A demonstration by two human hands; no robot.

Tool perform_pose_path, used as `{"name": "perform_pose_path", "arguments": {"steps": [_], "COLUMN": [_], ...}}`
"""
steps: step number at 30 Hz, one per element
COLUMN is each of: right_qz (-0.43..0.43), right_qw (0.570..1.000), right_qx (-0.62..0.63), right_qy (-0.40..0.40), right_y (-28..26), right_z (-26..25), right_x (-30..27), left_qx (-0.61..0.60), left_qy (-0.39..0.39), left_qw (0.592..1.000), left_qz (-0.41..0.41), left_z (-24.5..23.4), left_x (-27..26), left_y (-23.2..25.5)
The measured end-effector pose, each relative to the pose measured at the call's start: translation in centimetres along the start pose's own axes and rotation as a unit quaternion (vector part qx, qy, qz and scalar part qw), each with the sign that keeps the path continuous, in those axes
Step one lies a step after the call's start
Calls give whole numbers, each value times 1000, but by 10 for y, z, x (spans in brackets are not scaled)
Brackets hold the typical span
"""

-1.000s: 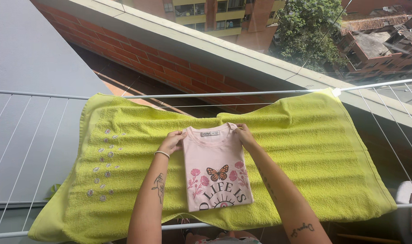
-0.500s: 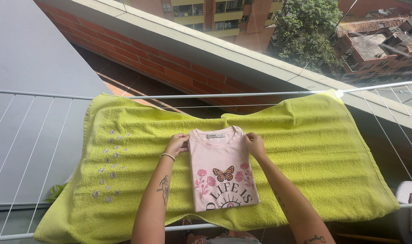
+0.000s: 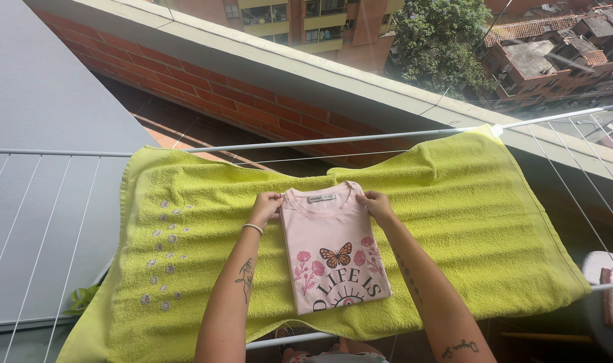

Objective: The person folds two shirts one by one on a towel-covered drying rack using a plastic board as a folding guide, then places them on a chair.

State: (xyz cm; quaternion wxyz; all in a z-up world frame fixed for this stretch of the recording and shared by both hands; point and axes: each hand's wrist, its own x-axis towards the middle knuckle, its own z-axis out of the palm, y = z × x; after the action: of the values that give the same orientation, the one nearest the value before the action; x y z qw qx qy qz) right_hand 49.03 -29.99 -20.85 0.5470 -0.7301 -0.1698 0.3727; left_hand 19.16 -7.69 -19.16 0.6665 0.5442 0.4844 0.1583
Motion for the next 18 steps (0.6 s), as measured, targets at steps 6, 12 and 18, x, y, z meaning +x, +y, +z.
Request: {"name": "perform_pose_path", "arguments": {"steps": [6, 12, 18], "right_qz": [-36, -74, -90], "right_qw": [995, 996, 987], "right_qx": [96, -15, -130], "right_qy": [0, 52, 35], "right_y": [-29, -24, -32], "right_z": [1, -3, 2], "right_x": [-28, -24, -55], "left_qx": [36, 193, 256], "left_qy": [-13, 68, 174], "left_qw": [999, 974, 941], "left_qz": [39, 102, 139], "left_z": [1, 6, 17], "left_x": [-13, 37, -4], "left_y": [34, -1, -5]}}
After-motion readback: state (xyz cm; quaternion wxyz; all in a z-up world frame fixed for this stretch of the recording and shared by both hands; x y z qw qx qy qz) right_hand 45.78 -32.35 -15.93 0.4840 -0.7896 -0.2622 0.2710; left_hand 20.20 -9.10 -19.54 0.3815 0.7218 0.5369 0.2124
